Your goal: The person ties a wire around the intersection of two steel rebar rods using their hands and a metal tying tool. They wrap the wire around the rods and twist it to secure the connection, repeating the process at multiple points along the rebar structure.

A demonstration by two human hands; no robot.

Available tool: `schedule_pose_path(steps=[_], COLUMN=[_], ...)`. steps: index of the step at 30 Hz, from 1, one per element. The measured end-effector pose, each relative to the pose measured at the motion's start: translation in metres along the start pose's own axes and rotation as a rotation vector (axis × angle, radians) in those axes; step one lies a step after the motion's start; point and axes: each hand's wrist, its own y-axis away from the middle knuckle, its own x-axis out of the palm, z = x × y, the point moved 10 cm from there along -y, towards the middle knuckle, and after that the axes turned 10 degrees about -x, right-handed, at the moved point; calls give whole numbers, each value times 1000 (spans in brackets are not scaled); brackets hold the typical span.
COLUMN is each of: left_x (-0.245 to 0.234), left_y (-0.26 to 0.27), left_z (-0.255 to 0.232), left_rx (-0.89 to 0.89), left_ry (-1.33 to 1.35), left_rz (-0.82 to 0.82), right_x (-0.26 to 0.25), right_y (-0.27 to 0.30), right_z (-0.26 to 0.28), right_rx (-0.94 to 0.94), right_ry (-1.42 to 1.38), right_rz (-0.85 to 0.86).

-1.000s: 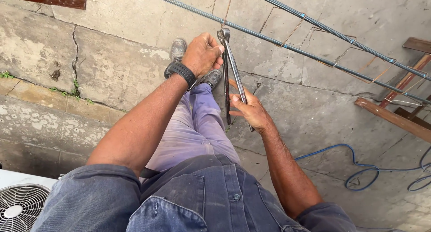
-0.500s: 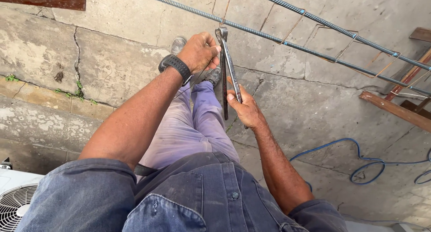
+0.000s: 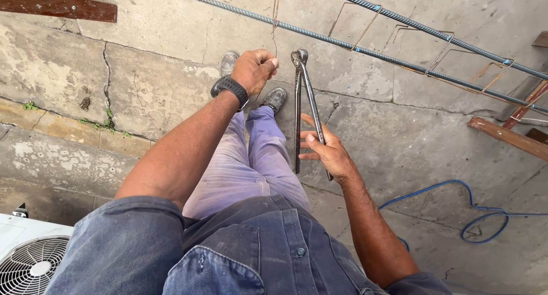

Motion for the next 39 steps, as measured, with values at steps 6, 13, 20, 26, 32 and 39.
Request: schedule_pose_path(steps=[6,13,20,26,32,39], left_x=[9,-23,4,12,22,31], left_y=[4,37,27,17,15,-5], left_z=[20,-17,-28,-14,-14,-10], left_rx=[-127,-316,-310,-395,-492,-530], left_ry=[433,727,1009,1120,1164,1202], left_rz=[81,-95,-167,-294,-243,-22], right_x=[25,-16,-90,-115,-106,-42], right_y=[-2,12,76,121,114,112], right_z=[18,1,-56,-115,-102,-66], right_rx=[-57,-34,77,134,128,81], right_ry=[-115,10,22,-111,-163,-74], right_rz=[124,163,-76,-299,-358,-384])
